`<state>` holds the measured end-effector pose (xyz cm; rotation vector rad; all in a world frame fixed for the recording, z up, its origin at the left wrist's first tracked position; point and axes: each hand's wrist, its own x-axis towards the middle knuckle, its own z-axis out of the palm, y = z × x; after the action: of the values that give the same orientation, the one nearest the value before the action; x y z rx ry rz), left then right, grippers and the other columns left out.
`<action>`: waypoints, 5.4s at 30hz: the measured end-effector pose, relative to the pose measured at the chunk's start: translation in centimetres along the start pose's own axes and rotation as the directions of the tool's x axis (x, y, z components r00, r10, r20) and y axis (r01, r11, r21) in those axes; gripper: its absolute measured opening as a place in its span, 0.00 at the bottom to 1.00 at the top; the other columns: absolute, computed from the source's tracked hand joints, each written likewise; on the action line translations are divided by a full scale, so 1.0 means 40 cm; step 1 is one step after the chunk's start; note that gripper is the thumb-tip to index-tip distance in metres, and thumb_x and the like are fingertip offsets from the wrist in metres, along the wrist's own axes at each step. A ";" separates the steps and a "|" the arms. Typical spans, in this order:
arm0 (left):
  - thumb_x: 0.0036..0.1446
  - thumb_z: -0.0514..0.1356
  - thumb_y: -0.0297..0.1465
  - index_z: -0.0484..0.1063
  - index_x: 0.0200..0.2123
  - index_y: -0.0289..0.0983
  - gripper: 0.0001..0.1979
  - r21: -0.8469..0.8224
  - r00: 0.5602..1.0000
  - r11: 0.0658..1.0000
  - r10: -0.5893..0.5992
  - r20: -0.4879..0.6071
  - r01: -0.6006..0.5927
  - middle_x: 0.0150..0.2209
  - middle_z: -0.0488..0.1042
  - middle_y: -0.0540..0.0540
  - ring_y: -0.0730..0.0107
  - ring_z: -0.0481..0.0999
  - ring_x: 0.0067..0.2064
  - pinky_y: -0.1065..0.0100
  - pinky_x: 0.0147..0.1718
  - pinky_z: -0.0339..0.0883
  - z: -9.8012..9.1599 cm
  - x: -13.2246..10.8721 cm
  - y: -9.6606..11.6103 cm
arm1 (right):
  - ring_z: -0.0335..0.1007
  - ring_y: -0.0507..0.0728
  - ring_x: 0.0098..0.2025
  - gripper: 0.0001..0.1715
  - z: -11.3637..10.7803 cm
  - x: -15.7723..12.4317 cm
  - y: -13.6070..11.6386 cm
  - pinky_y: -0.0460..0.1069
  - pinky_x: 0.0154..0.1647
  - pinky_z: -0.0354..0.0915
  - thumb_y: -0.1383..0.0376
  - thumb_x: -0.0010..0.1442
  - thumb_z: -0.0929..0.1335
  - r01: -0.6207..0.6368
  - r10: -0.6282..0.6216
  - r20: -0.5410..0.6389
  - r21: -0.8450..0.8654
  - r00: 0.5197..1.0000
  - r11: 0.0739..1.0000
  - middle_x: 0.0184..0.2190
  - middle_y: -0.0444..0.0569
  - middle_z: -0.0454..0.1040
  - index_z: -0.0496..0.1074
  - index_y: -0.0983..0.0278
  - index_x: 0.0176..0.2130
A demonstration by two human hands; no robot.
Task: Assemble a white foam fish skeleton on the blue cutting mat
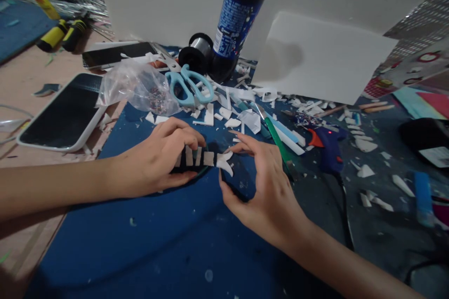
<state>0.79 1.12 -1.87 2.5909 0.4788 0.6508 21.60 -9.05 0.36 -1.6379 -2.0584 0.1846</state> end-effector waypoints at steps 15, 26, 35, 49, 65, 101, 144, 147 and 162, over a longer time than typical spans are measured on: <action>0.56 0.61 0.28 0.57 0.42 0.40 0.15 0.110 0.992 0.986 0.127 -0.010 -0.125 0.48 0.71 0.41 0.55 0.64 0.53 0.52 0.46 0.65 -0.013 -0.010 0.010 | 0.50 0.67 0.66 0.43 0.005 -0.032 -0.038 0.63 0.62 0.60 0.69 0.57 0.65 0.039 -0.044 -0.040 -0.135 0.998 0.990 0.61 0.70 0.57 0.43 0.79 0.64; 0.55 0.58 0.27 0.62 0.35 0.43 0.07 0.232 0.962 0.937 0.272 -0.021 -0.260 0.48 0.74 0.48 0.53 0.68 0.50 0.44 0.48 0.61 -0.009 -0.011 0.028 | 0.38 0.70 0.69 0.45 0.025 -0.080 -0.069 0.64 0.57 0.65 0.68 0.61 0.59 -0.014 0.037 0.144 -0.156 0.989 0.988 0.64 0.78 0.49 0.31 0.84 0.66; 0.56 0.58 0.27 0.62 0.36 0.42 0.07 0.227 0.961 0.936 0.275 0.010 -0.270 0.48 0.74 0.44 0.51 0.66 0.50 0.43 0.47 0.61 -0.011 -0.010 0.029 | 0.34 0.70 0.69 0.45 0.023 -0.077 -0.066 0.66 0.59 0.62 0.65 0.63 0.59 -0.003 0.031 0.179 -0.154 0.983 0.988 0.66 0.79 0.43 0.30 0.85 0.66; 0.57 0.55 0.28 0.62 0.36 0.41 0.04 0.268 0.953 0.918 0.303 0.007 -0.294 0.47 0.75 0.44 0.51 0.68 0.48 0.44 0.46 0.62 -0.008 -0.003 0.024 | 0.32 0.70 0.69 0.46 0.028 -0.079 -0.069 0.66 0.60 0.61 0.60 0.66 0.58 -0.008 0.043 0.196 -0.175 0.980 0.985 0.66 0.77 0.43 0.30 0.83 0.66; 0.55 0.61 0.30 0.56 0.42 0.41 0.15 0.109 0.995 0.990 0.094 -0.046 -0.089 0.51 0.68 0.39 0.53 0.63 0.52 0.48 0.47 0.63 -0.010 -0.009 0.020 | 0.51 0.75 0.64 0.44 0.014 -0.057 -0.062 0.68 0.55 0.65 0.59 0.60 0.64 0.019 -0.021 -0.006 -0.250 1.000 0.968 0.62 0.74 0.57 0.46 0.85 0.63; 0.54 0.60 0.35 0.54 0.42 0.39 0.18 0.000 0.989 0.989 -0.148 0.026 0.148 0.48 0.67 0.37 0.50 0.67 0.51 0.47 0.45 0.68 -0.035 -0.042 0.008 | 0.61 0.66 0.56 0.37 0.021 0.018 0.023 0.70 0.60 0.52 0.66 0.58 0.66 0.088 -0.097 0.090 0.102 0.991 0.991 0.49 0.57 0.69 0.47 0.64 0.62; 0.55 0.58 0.35 0.54 0.49 0.38 0.21 -0.003 0.988 0.990 -0.140 0.072 0.140 0.49 0.65 0.37 0.52 0.66 0.51 0.53 0.42 0.69 -0.042 -0.036 0.004 | 0.59 0.65 0.59 0.34 0.033 0.027 0.001 0.69 0.60 0.52 0.63 0.60 0.65 0.045 -0.065 0.135 0.146 0.989 0.988 0.52 0.55 0.68 0.48 0.60 0.61; 0.55 0.58 0.35 0.55 0.49 0.37 0.21 0.002 0.989 0.991 -0.135 0.061 0.135 0.50 0.65 0.37 0.52 0.66 0.52 0.52 0.43 0.69 -0.043 -0.038 0.004 | 0.57 0.66 0.60 0.37 0.030 0.025 0.003 0.69 0.61 0.51 0.64 0.58 0.66 0.065 -0.086 0.128 0.158 0.988 0.985 0.53 0.56 0.66 0.47 0.61 0.61; 0.54 0.60 0.35 0.56 0.48 0.37 0.22 0.009 0.991 0.991 -0.132 0.026 0.132 0.49 0.64 0.37 0.52 0.67 0.50 0.54 0.43 0.68 -0.037 -0.038 0.001 | 0.57 0.64 0.59 0.36 0.033 0.025 0.009 0.69 0.63 0.48 0.66 0.58 0.65 0.069 -0.092 0.138 0.161 0.986 0.984 0.52 0.54 0.67 0.47 0.61 0.62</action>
<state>-1.22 0.92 -1.21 2.5454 0.6390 0.5707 21.16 -7.76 -0.62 -1.4821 -2.1539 0.4372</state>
